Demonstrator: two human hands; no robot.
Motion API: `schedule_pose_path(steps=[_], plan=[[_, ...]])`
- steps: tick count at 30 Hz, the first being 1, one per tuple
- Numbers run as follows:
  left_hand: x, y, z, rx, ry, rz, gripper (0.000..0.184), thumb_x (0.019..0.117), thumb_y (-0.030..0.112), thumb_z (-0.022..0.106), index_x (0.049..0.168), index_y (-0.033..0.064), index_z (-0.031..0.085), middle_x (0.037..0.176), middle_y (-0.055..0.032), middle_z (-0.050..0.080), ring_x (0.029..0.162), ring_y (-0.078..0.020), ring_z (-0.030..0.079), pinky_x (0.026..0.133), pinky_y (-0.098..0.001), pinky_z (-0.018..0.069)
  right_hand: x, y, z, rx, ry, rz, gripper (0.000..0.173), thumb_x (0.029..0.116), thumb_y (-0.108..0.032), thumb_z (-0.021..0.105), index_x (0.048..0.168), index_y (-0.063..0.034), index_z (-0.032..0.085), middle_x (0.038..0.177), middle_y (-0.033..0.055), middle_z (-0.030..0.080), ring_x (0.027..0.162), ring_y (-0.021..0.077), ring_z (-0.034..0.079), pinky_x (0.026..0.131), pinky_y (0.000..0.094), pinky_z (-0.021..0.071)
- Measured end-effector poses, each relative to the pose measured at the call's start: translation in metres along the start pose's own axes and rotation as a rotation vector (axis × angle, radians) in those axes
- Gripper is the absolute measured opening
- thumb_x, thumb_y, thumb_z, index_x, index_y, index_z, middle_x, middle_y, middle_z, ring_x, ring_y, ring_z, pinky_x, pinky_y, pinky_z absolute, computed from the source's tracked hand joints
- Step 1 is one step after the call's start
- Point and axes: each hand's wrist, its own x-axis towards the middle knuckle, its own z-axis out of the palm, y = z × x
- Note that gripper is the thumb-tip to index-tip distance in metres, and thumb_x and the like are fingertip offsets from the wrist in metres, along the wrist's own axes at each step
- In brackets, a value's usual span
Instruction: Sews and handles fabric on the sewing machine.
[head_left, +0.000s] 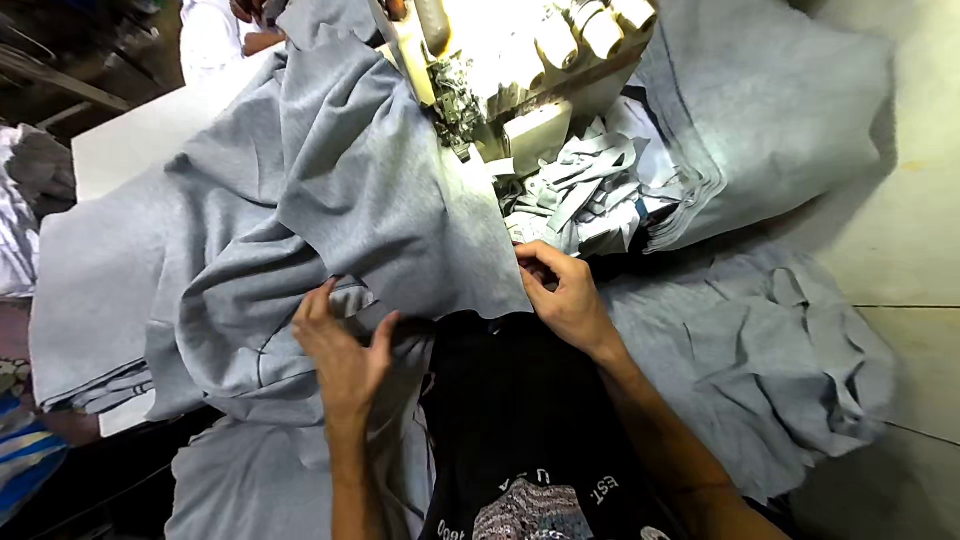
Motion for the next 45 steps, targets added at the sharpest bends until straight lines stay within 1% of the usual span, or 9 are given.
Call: schedule_pose_path(steps=[5,10,15,19,21,24,30,37,45], plan=[[-0.008,-0.071,-0.051,0.140,-0.066,0.063,0.029,0.1034,0.021,0.058,0.107,-0.0052,0.068,0.097,-0.0236,0.070,0.091,-0.0379,0.068,0.085,-0.0519,0.0541,0.026,0.000,-0.002,0.087,-0.075,0.057,0.029,0.0888,-0.005,0.063,0.116,-0.0101,0.069,0.075,-0.0013,0.060,0.054,0.0050,0.048,0.049,0.0216,0.0419],[0.031,-0.109,-0.120,0.218,0.074,0.029,0.027,0.1039,0.012,0.052,0.115,-0.0110,0.061,0.107,-0.0324,0.065,0.098,-0.0434,0.066,0.087,-0.0559,0.0524,0.040,-0.009,0.000,0.158,-0.121,0.042,0.005,0.0893,-0.013,0.072,0.088,-0.0097,0.069,0.056,-0.0015,0.048,0.043,0.0078,0.040,0.039,0.0229,0.0323],[0.092,-0.139,-0.135,0.337,0.105,0.056,0.032,0.1087,0.022,0.046,0.124,-0.0025,0.060,0.119,-0.0278,0.063,0.110,-0.0426,0.063,0.095,-0.0570,0.0489,0.039,-0.011,0.005,0.156,-0.205,-0.003,0.037,0.0955,-0.023,0.070,0.064,-0.0117,0.055,0.049,-0.0023,0.041,0.041,0.0081,0.036,0.039,0.0255,0.0280],[0.119,-0.114,-0.111,0.406,-0.042,0.032,0.036,0.1083,0.027,0.047,0.123,-0.0039,0.059,0.120,-0.0322,0.060,0.114,-0.0536,0.058,0.094,-0.0675,0.0456,0.021,-0.009,0.008,0.079,-0.135,-0.055,0.039,0.0979,-0.030,0.069,0.064,-0.0121,0.059,0.055,-0.0042,0.047,0.049,0.0053,0.044,0.045,0.0231,0.0338],[0.120,-0.101,-0.092,0.426,-0.071,0.046,0.036,0.1066,0.028,0.049,0.125,-0.0016,0.058,0.121,-0.0333,0.056,0.114,-0.0574,0.053,0.091,-0.0717,0.0413,0.011,-0.004,0.009,0.035,-0.091,-0.102,0.034,0.0967,-0.029,0.070,0.068,-0.0115,0.065,0.074,-0.0021,0.060,0.075,0.0085,0.058,0.067,0.0264,0.0479],[0.094,-0.049,-0.069,0.359,0.004,0.129,0.044,0.1032,0.030,0.054,0.137,0.0008,0.053,0.138,-0.0311,0.048,0.128,-0.0545,0.043,0.103,-0.0694,0.0337,-0.002,0.001,0.006,0.024,-0.054,-0.167,0.024,0.0941,-0.023,0.072,0.074,-0.0096,0.072,0.100,0.0033,0.070,0.105,0.0161,0.061,0.092,0.0334,0.0506],[0.019,0.085,0.012,-0.018,-0.103,0.454,0.050,0.0944,0.032,0.070,0.136,0.0074,0.058,0.133,-0.0184,0.058,0.124,-0.0357,0.053,0.105,-0.0509,0.0395,-0.024,-0.010,0.004,0.079,0.041,-0.080,0.016,0.0945,-0.018,0.073,0.087,-0.0047,0.076,0.077,-0.0006,0.067,0.071,0.0038,0.061,0.063,0.0196,0.0523],[0.021,0.101,0.017,-0.163,0.036,0.383,0.016,0.0983,0.003,0.062,0.108,0.0061,0.075,0.102,-0.0101,0.074,0.101,-0.0236,0.069,0.089,-0.0357,0.0557,-0.035,-0.009,0.001,0.097,0.084,-0.013,0.015,0.0977,-0.018,0.070,0.094,-0.0042,0.076,0.082,-0.0009,0.072,0.069,0.0003,0.063,0.062,0.0174,0.0525],[0.028,0.136,0.017,-0.260,0.103,0.353,0.008,0.1042,0.000,0.046,0.106,0.0044,0.052,0.095,-0.0100,0.055,0.084,-0.0168,0.057,0.073,-0.0224,0.0510,-0.037,-0.013,0.004,0.139,0.107,-0.005,0.016,0.0991,-0.017,0.068,0.096,-0.0025,0.075,0.082,-0.0006,0.073,0.072,-0.0025,0.065,0.067,0.0150,0.0554]])
